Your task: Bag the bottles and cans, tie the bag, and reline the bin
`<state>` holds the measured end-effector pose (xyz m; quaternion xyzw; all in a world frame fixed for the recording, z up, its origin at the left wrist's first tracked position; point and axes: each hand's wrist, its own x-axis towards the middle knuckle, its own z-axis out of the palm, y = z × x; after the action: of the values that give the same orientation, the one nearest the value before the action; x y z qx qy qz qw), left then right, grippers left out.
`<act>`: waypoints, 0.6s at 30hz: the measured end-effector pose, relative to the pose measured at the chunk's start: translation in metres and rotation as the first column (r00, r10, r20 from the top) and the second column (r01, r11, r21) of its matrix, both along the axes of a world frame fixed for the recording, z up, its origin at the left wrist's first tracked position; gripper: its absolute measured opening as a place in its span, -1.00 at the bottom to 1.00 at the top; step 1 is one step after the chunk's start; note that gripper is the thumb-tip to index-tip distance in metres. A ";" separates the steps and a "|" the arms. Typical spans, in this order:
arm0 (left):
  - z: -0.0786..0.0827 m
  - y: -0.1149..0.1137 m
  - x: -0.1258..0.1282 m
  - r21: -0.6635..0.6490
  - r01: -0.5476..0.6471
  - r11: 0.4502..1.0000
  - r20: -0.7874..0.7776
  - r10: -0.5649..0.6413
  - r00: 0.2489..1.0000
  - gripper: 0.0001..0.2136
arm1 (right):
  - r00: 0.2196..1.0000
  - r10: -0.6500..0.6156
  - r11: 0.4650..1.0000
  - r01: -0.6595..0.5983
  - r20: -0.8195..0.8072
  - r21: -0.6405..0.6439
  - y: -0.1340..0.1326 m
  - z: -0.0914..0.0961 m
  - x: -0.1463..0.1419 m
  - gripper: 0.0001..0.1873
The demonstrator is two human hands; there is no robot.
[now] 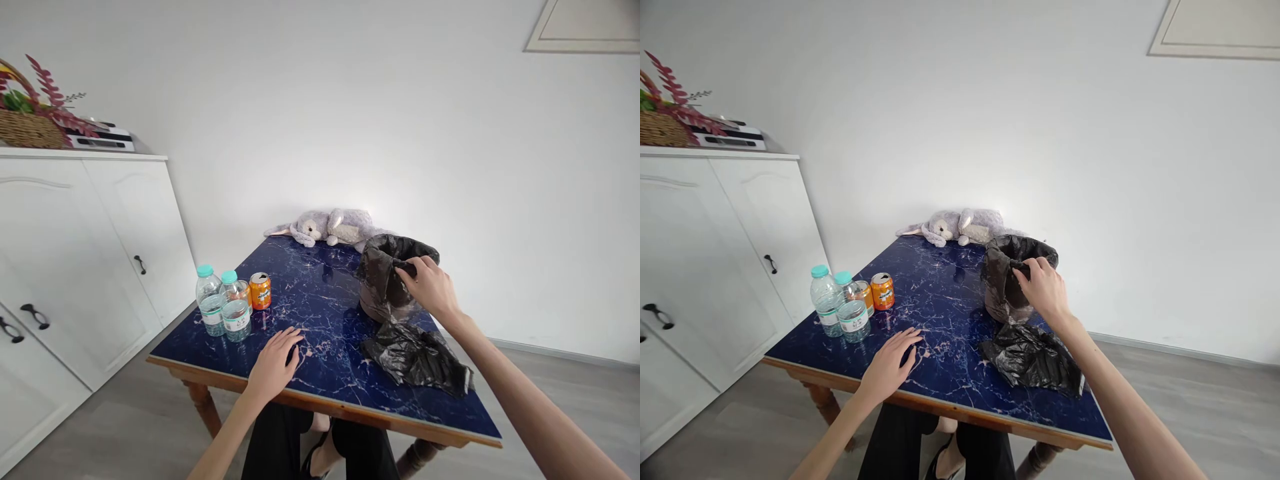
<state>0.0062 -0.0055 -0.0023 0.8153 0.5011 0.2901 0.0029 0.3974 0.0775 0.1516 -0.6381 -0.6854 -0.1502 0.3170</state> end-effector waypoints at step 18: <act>-0.008 0.000 -0.002 -0.006 -0.054 0.999 0.021 0.054 0.998 -0.73 | 0.803 0.560 0.823 -0.568 -0.204 0.022 -0.072 0.021 -0.089 -0.65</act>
<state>0.0045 -0.0058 -0.0099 0.7985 0.5236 0.2971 0.0026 0.3083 0.0054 0.1722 -0.4237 -0.8110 0.0297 0.4022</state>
